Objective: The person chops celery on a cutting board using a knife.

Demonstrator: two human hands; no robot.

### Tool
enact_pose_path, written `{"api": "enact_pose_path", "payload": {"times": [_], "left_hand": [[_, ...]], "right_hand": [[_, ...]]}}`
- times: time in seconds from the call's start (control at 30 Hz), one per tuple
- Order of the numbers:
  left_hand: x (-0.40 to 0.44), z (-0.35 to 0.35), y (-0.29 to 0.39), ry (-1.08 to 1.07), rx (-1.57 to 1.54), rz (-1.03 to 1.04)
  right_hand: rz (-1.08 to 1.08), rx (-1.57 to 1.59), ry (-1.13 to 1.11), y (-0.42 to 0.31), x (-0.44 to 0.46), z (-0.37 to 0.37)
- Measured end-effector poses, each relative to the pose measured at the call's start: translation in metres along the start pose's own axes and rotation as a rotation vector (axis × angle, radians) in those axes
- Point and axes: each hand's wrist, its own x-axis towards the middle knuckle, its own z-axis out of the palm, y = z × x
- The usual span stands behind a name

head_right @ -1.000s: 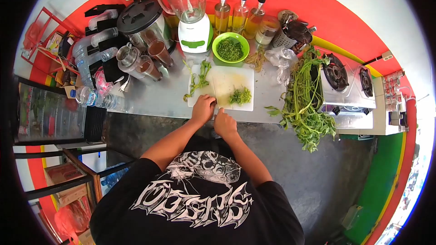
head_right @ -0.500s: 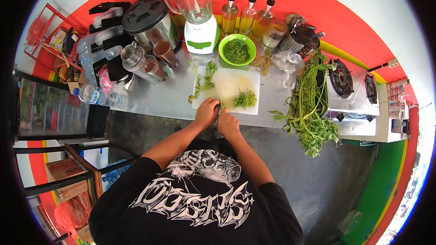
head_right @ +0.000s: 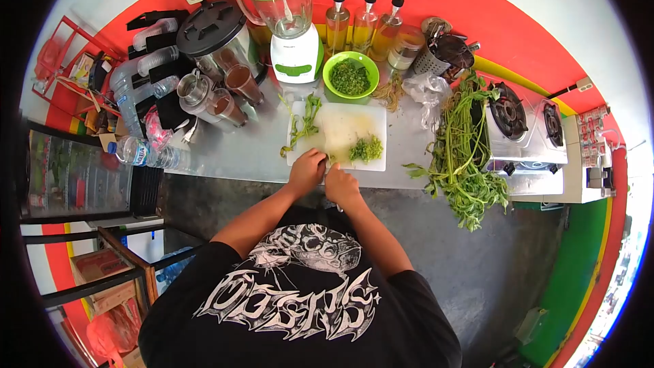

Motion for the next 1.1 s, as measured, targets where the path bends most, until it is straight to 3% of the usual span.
{"api": "enact_pose_path", "payload": {"times": [0.53, 0.73, 0.8, 1.1], "left_hand": [[0.007, 0.003, -0.001, 0.034, -0.082, -0.108], [0.018, 0.001, -0.008, -0.052, -0.008, -0.189], [0.026, -0.005, -0.009, -0.193, -0.069, -0.266], [0.028, -0.004, -0.01, -0.164, -0.109, -0.263]], "right_hand": [[0.026, 0.064, 0.032, 0.003, -0.001, 0.019], [0.005, 0.045, 0.004, -0.001, -0.009, 0.013], [0.03, 0.119, 0.019, -0.002, -0.015, 0.013], [0.061, 0.052, -0.02, -0.007, -0.016, 0.011]]}}
